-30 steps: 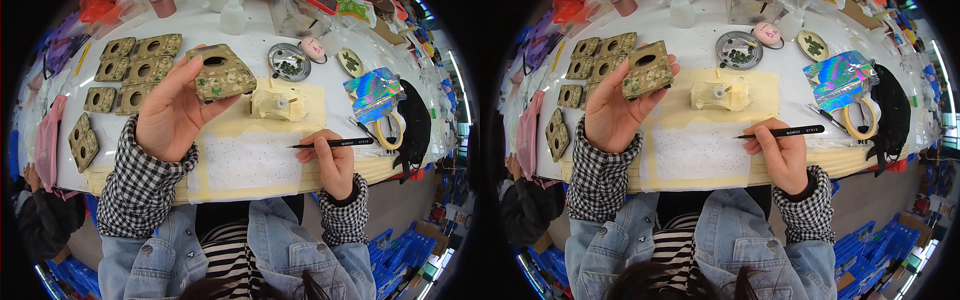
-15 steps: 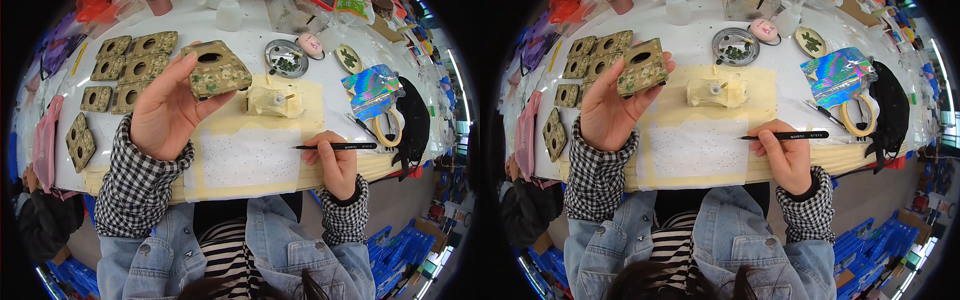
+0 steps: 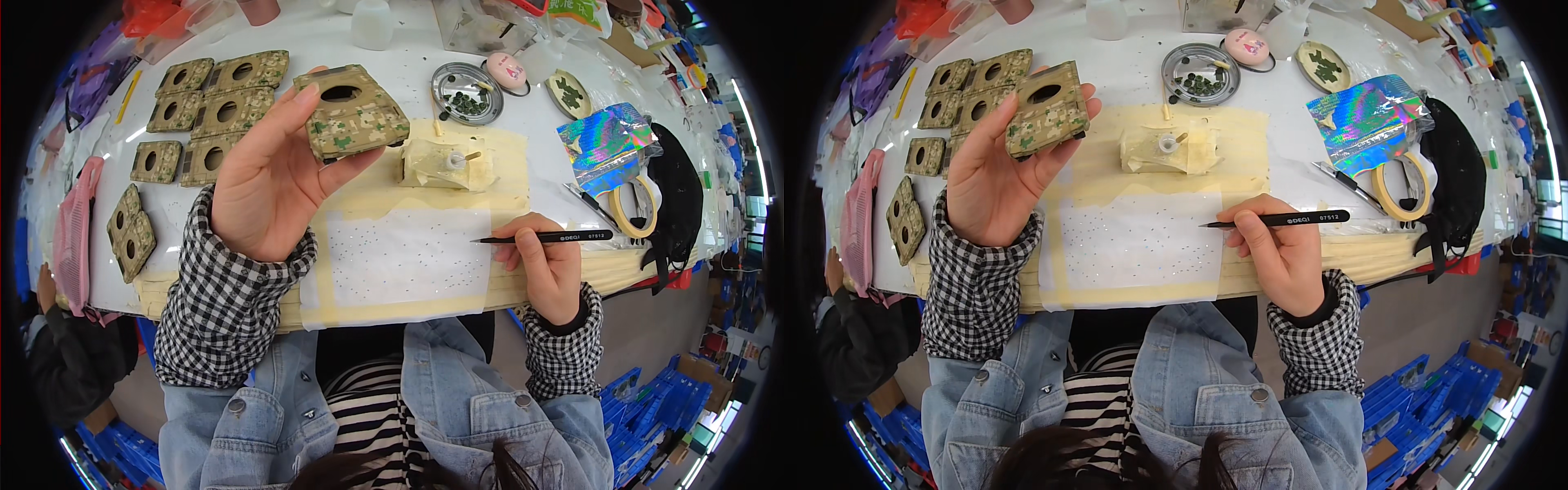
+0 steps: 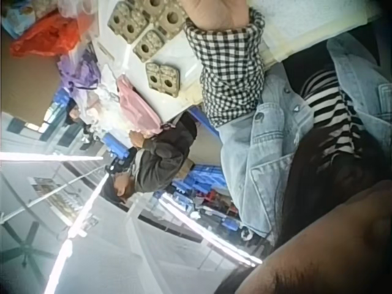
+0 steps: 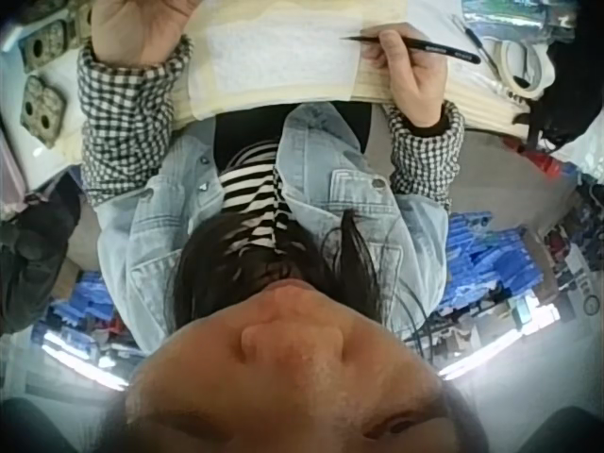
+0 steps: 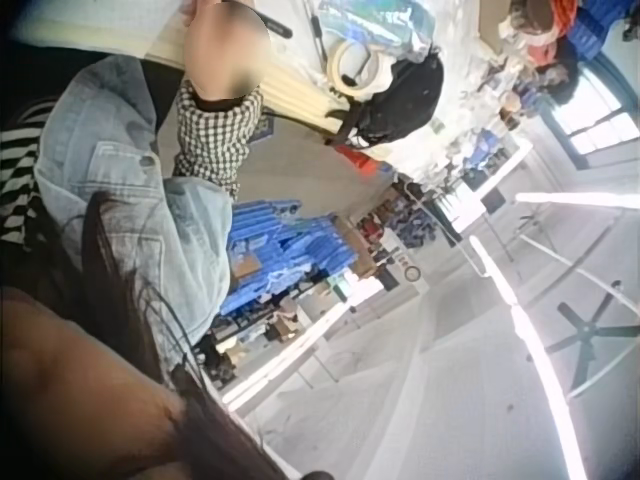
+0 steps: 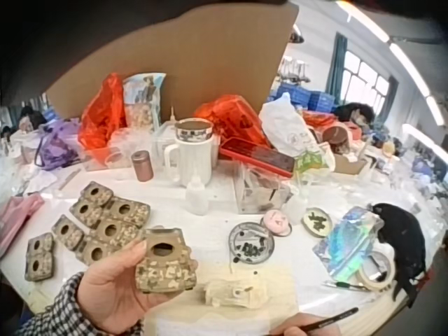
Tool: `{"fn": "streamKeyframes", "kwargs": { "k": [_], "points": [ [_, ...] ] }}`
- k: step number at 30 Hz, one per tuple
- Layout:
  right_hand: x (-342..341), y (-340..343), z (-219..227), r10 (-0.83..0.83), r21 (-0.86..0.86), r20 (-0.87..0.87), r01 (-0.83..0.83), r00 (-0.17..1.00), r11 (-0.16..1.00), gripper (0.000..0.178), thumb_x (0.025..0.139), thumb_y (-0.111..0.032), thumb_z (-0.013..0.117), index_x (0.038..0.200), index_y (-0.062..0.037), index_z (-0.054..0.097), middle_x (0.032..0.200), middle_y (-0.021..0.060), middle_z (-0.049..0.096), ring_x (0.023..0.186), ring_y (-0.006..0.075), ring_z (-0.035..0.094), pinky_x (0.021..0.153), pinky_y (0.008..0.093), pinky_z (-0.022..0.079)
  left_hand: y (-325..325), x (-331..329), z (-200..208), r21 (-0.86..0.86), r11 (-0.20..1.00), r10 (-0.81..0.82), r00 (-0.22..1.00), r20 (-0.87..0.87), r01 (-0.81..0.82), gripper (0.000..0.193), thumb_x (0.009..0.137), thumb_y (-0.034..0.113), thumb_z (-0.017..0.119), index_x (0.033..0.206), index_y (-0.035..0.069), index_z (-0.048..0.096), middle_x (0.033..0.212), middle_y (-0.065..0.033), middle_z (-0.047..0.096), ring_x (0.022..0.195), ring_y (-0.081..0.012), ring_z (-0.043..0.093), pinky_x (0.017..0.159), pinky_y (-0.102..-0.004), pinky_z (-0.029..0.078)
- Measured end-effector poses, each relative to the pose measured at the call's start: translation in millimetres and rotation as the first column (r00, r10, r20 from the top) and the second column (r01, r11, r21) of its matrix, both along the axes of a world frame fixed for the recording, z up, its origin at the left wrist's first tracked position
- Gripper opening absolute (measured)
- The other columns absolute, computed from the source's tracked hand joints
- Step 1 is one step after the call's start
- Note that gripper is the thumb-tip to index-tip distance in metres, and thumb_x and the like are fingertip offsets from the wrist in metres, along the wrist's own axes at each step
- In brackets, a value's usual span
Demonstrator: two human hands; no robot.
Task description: Assembling small camouflage-patterned toy vehicle components using a brush and tweezers at a workbench.
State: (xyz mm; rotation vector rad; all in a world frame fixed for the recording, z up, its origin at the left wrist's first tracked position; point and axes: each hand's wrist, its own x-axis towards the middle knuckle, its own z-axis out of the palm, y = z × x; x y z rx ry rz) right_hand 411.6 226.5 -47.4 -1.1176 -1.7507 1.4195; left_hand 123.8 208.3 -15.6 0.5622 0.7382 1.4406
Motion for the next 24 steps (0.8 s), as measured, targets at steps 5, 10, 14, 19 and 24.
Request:
{"fn": "streamKeyframes", "kwargs": {
  "k": [5, 10, 14, 19, 24],
  "points": [
    [-0.1, 0.0, -0.5, -0.003, 0.003, 0.005, 0.003, 1.0, 1.0, 0.022, 0.098, -0.013, 0.05, 0.094, 0.004, 0.064, 0.08, 0.0046, 0.062, 0.069, 0.0069, 0.056, 0.06, 0.0193, 0.045, 0.1, 0.0, -0.2, 0.002, 1.0, -0.002, 1.0, 0.005, 0.002, 0.047, 0.101, 0.022, 0.035, 0.138, -0.006, 0.03, 0.137, -0.0331, 0.038, 0.129, -0.0383, 0.041, 0.099, -0.0379, 0.05],
    [0.2, 0.3, -0.1, -0.012, 0.001, 0.001, 0.012, 1.0, 1.0, 0.023, 0.098, -0.013, 0.05, 0.094, 0.004, 0.064, 0.08, 0.0048, 0.062, 0.069, 0.007, 0.056, 0.06, 0.0195, 0.046, 0.7, 0.2, -0.1, 0.002, 1.0, 0.004, 1.0, -0.01, -0.004, 0.048, 0.101, 0.022, 0.034, 0.137, -0.009, 0.03, 0.136, -0.0334, 0.038, 0.129, -0.0379, 0.042, 0.099, -0.0377, 0.05],
    [0.1, 0.0, 0.9, -0.01, 0.001, 0.008, 0.01, 1.0, 1.0, 0.023, 0.098, -0.014, 0.05, 0.094, 0.004, 0.064, 0.081, 0.005, 0.062, 0.069, 0.0071, 0.056, 0.06, 0.0195, 0.046, 0.7, -0.2, 0.1, -0.003, 1.0, 0.003, 1.0, -0.01, -0.003, 0.049, 0.101, 0.022, 0.034, 0.136, -0.011, 0.029, 0.136, -0.0337, 0.038, 0.129, -0.0379, 0.042, 0.099, -0.0378, 0.05],
    [0.7, 0.4, 0.3, 0.004, 0.0, 0.008, -0.004, 1.0, 1.0, 0.023, 0.098, -0.014, 0.05, 0.094, 0.004, 0.064, 0.081, 0.0048, 0.063, 0.069, 0.0071, 0.056, 0.06, 0.0195, 0.045, 0.6, -0.2, 0.4, -0.004, 1.0, 0.001, 1.0, -0.007, -0.001, 0.049, 0.101, 0.022, 0.035, 0.136, -0.011, 0.03, 0.136, -0.0336, 0.038, 0.129, -0.0379, 0.042, 0.099, -0.0378, 0.05],
    [0.6, -0.4, 0.6, 0.01, 0.01, 0.004, -0.01, 1.0, 1.0, 0.022, 0.097, -0.013, 0.051, 0.095, 0.0035, 0.064, 0.083, 0.0052, 0.063, 0.07, 0.0074, 0.057, 0.061, 0.0197, 0.046, 0.6, -0.4, -0.6, 0.002, 1.0, -0.001, 1.0, 0.005, 0.001, 0.048, 0.101, 0.022, 0.035, 0.137, -0.008, 0.03, 0.137, -0.0335, 0.038, 0.129, -0.0382, 0.042, 0.099, -0.0378, 0.05]
  ]
}}
